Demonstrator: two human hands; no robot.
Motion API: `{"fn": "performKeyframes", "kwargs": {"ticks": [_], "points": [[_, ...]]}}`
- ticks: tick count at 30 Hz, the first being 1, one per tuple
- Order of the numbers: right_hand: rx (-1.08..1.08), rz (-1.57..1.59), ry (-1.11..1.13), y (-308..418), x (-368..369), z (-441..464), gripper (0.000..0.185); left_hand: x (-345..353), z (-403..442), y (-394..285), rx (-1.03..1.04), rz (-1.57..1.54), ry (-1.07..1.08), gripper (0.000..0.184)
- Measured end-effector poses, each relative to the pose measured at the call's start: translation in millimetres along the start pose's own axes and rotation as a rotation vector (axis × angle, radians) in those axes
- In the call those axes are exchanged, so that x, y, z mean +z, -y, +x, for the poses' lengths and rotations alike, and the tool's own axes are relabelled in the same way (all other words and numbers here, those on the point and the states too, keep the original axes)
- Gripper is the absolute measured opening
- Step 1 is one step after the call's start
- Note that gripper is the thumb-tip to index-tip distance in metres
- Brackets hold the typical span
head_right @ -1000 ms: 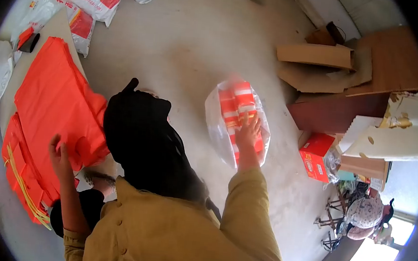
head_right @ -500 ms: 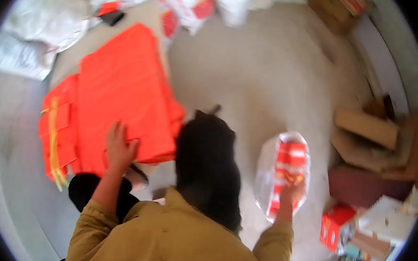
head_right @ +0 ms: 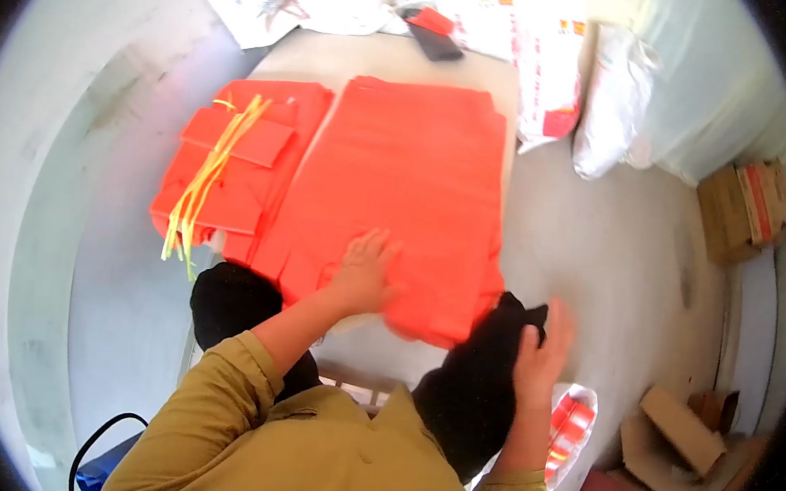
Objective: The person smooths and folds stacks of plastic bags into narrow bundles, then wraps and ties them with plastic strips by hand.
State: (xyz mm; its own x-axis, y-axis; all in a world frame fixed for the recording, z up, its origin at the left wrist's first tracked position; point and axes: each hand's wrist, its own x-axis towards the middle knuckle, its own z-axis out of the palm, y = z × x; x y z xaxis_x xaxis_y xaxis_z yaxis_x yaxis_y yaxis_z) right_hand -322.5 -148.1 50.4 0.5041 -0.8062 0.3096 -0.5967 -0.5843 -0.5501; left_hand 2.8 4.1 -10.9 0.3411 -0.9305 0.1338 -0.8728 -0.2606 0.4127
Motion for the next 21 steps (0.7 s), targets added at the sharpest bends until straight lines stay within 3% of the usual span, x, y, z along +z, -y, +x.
{"fn": "performKeyframes", "kwargs": {"ticks": [1,3,4,7,15,21], "points": [[0.028,0.049,0.113,33.5,9.9,14.6,0.061,-5.4,1.6,6.2,0.005,-0.053,0.046,0.071],[-0.336,-0.104,0.237,78.3,33.9,37.0,0.063,-30.1,4.3,21.2,-0.009,-0.251,0.102,0.066],[-0.42,-0.147,0.324,103.4,42.0,45.4,0.062,-42.9,5.2,27.4,-0.009,-0.357,0.138,0.063],[-0.549,-0.201,0.41,140.9,76.1,68.3,0.062,-82.4,11.2,57.9,-0.059,-0.118,0.077,0.059],[-0.518,-0.286,0.454,99.4,180.6,147.9,0.065,-71.1,40.8,109.2,-0.028,0.109,0.028,0.067],[-0.504,-0.293,0.481,87.1,193.0,158.6,0.064,-74.3,53.6,114.9,-0.063,0.156,0.133,0.071]]}}
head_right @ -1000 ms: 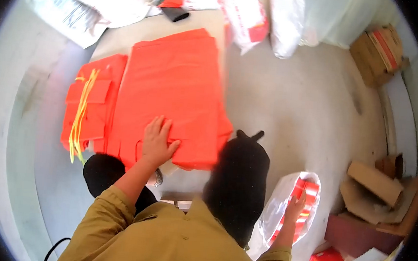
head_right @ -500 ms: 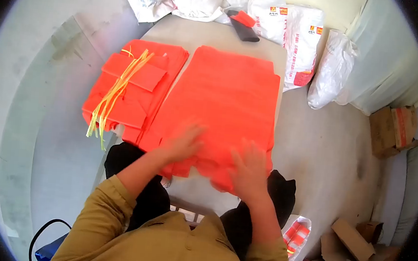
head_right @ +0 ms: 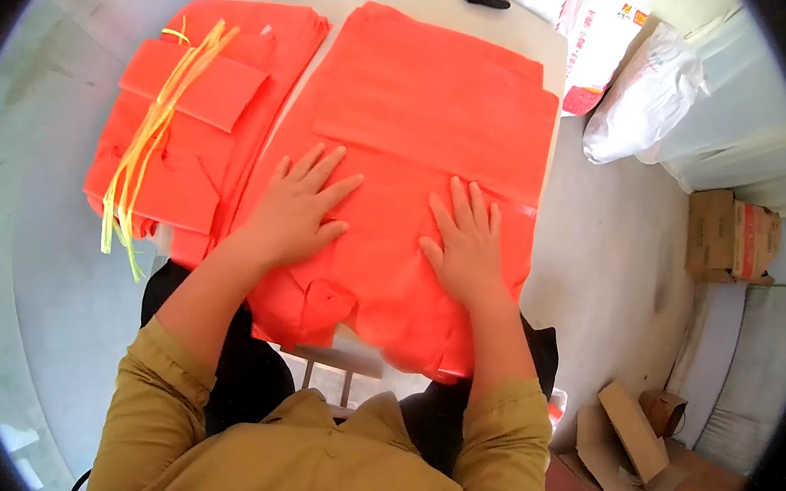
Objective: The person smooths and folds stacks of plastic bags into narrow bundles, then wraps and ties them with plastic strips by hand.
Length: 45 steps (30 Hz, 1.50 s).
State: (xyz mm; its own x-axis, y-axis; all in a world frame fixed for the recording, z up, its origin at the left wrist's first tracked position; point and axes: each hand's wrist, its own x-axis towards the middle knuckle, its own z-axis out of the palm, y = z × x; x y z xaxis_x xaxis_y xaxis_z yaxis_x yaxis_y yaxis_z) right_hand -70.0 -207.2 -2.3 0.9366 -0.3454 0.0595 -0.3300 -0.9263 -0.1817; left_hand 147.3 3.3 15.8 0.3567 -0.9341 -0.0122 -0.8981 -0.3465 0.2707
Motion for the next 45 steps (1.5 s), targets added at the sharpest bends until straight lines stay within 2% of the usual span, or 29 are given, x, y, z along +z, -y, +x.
{"fn": "performKeyframes", "kwargs": {"ticks": [7,10,13,16,19,25,28,31,34,37,40,45], "points": [[-0.044,0.004,-0.006,18.4,-14.1,10.6,0.066,-12.6,0.5,3.3,-0.063,-0.017,0.01,0.073],[-0.056,0.056,0.049,17.5,-10.9,16.1,0.069,-13.2,7.5,-2.2,-0.018,-0.016,-0.083,0.072],[0.001,0.1,-0.082,26.0,-16.9,23.1,0.068,-5.3,16.5,-0.2,-0.012,-0.041,-0.085,0.073],[-0.001,0.073,-0.014,19.7,-6.1,27.4,0.065,2.8,17.8,3.5,-0.034,-0.036,-0.056,0.074],[-0.012,0.112,-0.059,23.1,-13.7,27.1,0.059,2.0,18.9,3.2,-0.051,-0.057,-0.028,0.074],[-0.205,0.428,-0.002,37.0,-30.0,6.9,0.044,-1.6,14.6,-0.1,-0.089,0.056,-0.09,0.071],[-0.274,0.35,0.118,38.4,-40.7,-11.4,0.041,-7.2,9.5,-7.5,-0.052,0.053,-0.118,0.072],[-0.251,0.309,0.302,46.5,-58.2,-28.8,0.047,-15.1,-0.6,-18.8,0.073,-0.04,-0.041,0.074],[-0.28,0.181,0.309,50.3,-52.2,-38.4,0.051,-8.9,-13.2,-26.7,0.178,-0.08,0.026,0.076],[-0.313,0.215,0.236,54.5,-42.8,-41.6,0.05,0.8,-19.0,-28.8,0.204,-0.077,0.052,0.077],[-0.377,0.201,0.177,55.7,-40.4,-44.2,0.047,-0.2,-19.9,-30.5,0.197,-0.105,0.048,0.082],[-0.396,0.247,0.155,51.0,-43.9,-48.6,0.03,-21.3,-22.9,-36.0,0.26,-0.226,0.213,0.096]]}}
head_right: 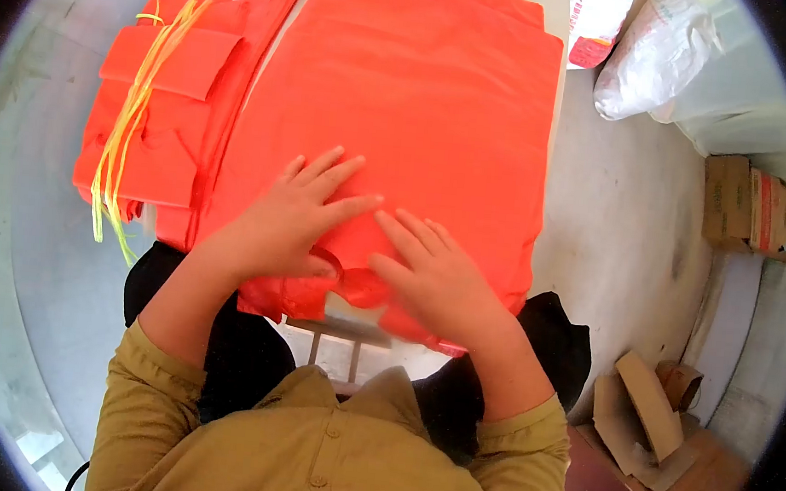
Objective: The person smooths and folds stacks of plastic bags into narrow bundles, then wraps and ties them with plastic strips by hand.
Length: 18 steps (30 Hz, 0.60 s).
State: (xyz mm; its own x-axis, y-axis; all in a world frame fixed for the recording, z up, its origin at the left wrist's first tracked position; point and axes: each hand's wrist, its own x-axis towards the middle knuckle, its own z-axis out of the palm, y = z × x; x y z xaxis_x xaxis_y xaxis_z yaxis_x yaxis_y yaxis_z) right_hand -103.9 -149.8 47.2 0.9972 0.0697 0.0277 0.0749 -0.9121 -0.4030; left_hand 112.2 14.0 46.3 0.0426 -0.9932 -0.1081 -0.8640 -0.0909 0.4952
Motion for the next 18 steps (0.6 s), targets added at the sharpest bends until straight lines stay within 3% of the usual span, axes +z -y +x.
{"fn": "performKeyframes", "kwargs": {"ticks": [7,10,16,18], "points": [[-0.15,-0.044,-0.058,2.7,13.0,-9.6,0.009,10.8,-6.1,-6.2,0.017,-0.022,0.023,0.102],[-0.201,-0.046,-0.033,1.0,13.4,-10.5,0.011,12.2,-6.3,-6.0,0.023,-0.006,0.014,0.102],[0.111,0.507,-0.245,-4.1,11.0,-14.4,0.007,10.7,-3.9,-10.4,0.073,0.052,0.05,0.097],[0.309,0.77,-0.222,-4.2,4.8,-16.2,0.005,16.8,-0.8,-14.7,0.101,-0.036,-0.019,0.083]]}}
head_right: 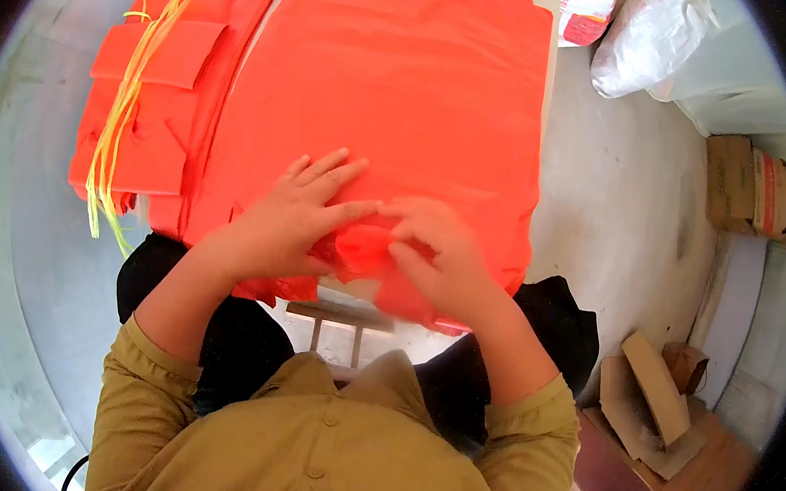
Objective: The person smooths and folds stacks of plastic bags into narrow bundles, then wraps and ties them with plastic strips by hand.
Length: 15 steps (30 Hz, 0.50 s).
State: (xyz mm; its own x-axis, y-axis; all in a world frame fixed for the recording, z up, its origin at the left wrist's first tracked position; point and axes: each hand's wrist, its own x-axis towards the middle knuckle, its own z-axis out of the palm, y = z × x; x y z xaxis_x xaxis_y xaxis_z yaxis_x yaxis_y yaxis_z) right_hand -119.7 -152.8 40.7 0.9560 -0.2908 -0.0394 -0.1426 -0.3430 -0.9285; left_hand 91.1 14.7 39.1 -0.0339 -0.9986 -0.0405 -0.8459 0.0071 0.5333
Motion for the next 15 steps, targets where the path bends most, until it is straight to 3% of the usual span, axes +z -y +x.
{"fn": "performKeyframes", "kwargs": {"ticks": [1,7,11,15], "points": [[0.11,0.119,-0.01,1.6,-2.2,0.1,0.005,3.6,1.5,-1.3,0.013,-0.042,-0.038,0.077],[0.169,0.257,0.025,8.0,-7.7,0.6,0.026,13.6,5.7,-3.2,0.014,-0.133,-0.078,0.025],[0.086,-0.145,-0.013,16.5,7.9,7.5,0.034,10.8,5.3,-2.8,0.019,-0.119,-0.057,0.019],[0.096,-0.109,0.034,5.2,11.2,17.6,0.027,-9.1,5.2,-5.1,-0.046,-0.247,0.004,0.02]]}}
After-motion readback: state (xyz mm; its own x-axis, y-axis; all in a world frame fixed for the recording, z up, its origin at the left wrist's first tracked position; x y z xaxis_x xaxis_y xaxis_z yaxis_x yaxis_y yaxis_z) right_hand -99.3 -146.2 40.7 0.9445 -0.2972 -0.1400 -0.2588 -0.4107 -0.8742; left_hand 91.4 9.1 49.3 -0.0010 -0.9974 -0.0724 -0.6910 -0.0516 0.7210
